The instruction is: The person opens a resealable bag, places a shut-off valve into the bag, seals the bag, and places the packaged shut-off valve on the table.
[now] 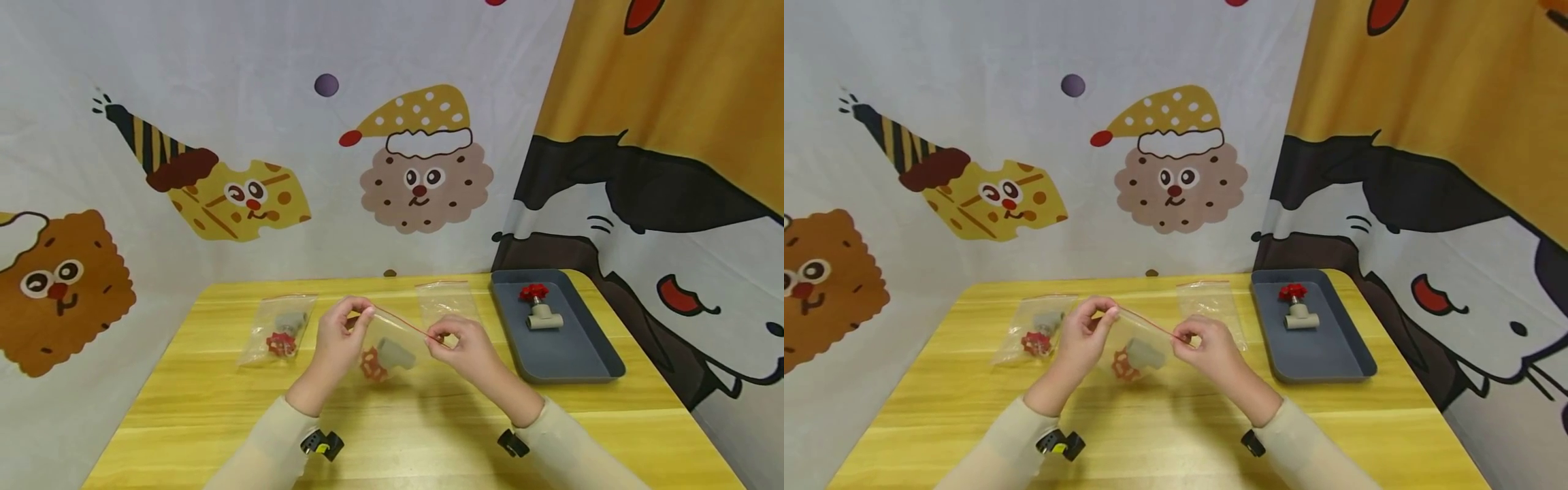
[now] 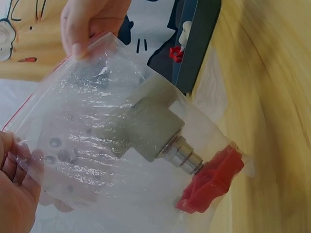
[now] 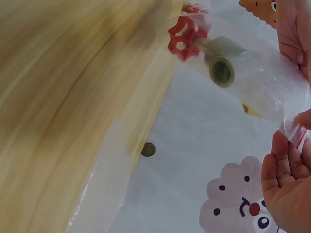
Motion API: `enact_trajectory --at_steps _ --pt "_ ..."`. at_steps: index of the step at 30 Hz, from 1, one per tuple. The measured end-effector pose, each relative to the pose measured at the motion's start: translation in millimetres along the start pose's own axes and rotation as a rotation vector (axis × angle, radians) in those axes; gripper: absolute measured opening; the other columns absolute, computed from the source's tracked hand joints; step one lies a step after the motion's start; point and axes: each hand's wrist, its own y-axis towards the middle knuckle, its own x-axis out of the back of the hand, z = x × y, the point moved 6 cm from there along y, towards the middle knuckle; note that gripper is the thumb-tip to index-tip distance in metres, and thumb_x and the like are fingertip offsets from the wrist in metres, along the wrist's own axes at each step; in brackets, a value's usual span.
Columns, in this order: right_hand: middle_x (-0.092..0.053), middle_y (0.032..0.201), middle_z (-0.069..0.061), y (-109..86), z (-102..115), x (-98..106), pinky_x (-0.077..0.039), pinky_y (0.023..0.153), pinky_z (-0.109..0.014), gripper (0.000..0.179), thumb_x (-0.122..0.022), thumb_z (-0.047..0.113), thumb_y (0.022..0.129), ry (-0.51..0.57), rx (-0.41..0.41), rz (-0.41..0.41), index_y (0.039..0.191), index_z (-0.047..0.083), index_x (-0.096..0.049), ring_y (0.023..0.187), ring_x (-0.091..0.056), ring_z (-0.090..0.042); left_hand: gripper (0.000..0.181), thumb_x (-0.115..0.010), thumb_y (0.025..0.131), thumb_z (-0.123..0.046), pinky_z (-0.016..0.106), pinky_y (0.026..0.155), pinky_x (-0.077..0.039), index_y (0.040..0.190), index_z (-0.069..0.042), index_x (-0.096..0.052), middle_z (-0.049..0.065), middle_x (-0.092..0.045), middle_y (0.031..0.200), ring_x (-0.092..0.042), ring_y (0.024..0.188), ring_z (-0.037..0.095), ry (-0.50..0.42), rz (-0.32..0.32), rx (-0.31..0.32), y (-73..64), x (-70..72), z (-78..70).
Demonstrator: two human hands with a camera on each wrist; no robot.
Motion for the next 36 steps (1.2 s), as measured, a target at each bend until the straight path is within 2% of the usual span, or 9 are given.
enact_trajectory --at_steps 7,12,16,21,29,36 --pt "-0.062 0.073 0.01 -4.8 -5 1 -0.049 0.061 -0.021 0.013 -0.073 0.002 0.077 -0.034 0.005 0.004 0.076 0.014 -0.07 0.068 -0.054 -0.004 0.008 -0.06 0.091 -0.001 0.031 0.077 -0.057 0.089 0.005 -0.064 0.015 -0.064 0.086 -0.058 0.079 0.015 -0.003 -0.006 0.003 0.5 2.1 1.9" --pt "-0.061 0.073 0.011 -8.4 -9 5 -0.049 0.061 -0.022 0.015 -0.073 0.002 0.076 -0.081 0.023 -0.001 0.077 0.016 -0.07 0.068 -0.054 -0.004 0.007 -0.06 0.09 0.0 0.039 0.077 -0.057 0.089 0.006 -0.063 0.017 -0.064 0.086 -0.059 0.079 0.017 -0.009 -0.031 0.007 1.6 4.1 1.0" --pt "-0.061 0.074 0.012 -12.2 -11 8 -0.051 0.06 -0.025 0.015 -0.074 0.002 0.075 -0.095 0.035 -0.011 0.076 0.016 -0.07 0.067 -0.056 -0.006 0.006 -0.06 0.089 0.002 0.042 0.074 -0.057 0.087 0.007 -0.063 0.017 -0.064 0.085 -0.058 0.078 0.015 -0.003 -0.044 -0.012 2.1 5.4 0.8" --pt "-0.06 0.073 0.014 -15.3 -13 12 -0.051 0.058 -0.026 0.015 -0.073 0.002 0.075 -0.09 0.031 -0.022 0.076 0.017 -0.069 0.066 -0.056 -0.008 0.005 -0.061 0.089 0.003 0.038 0.072 -0.057 0.086 0.007 -0.063 0.017 -0.064 0.083 -0.058 0.077 0.013 0.004 -0.051 -0.034 2.2 5.9 0.4" --pt "-0.059 0.072 0.013 -19.6 -9 14 -0.048 0.06 -0.017 0.02 -0.074 0.0 0.073 -0.126 0.081 -0.038 0.075 0.018 -0.067 0.067 -0.053 -0.003 0.006 -0.061 0.089 0.0 0.038 0.075 -0.057 0.088 0.006 -0.064 0.016 -0.064 0.085 -0.059 0.079 0.015 0.001 -0.047 -0.003 2.0 4.9 3.2" --pt "-0.059 0.073 0.013 -22.1 -9 14 -0.049 0.06 -0.02 0.016 -0.075 0.001 0.075 -0.141 0.041 -0.015 0.074 0.016 -0.068 0.067 -0.054 -0.005 0.006 -0.061 0.09 0.001 0.034 0.074 -0.057 0.089 0.005 -0.064 0.016 -0.064 0.085 -0.06 0.078 0.017 0.0 -0.03 -0.028 1.6 2.2 1.2"
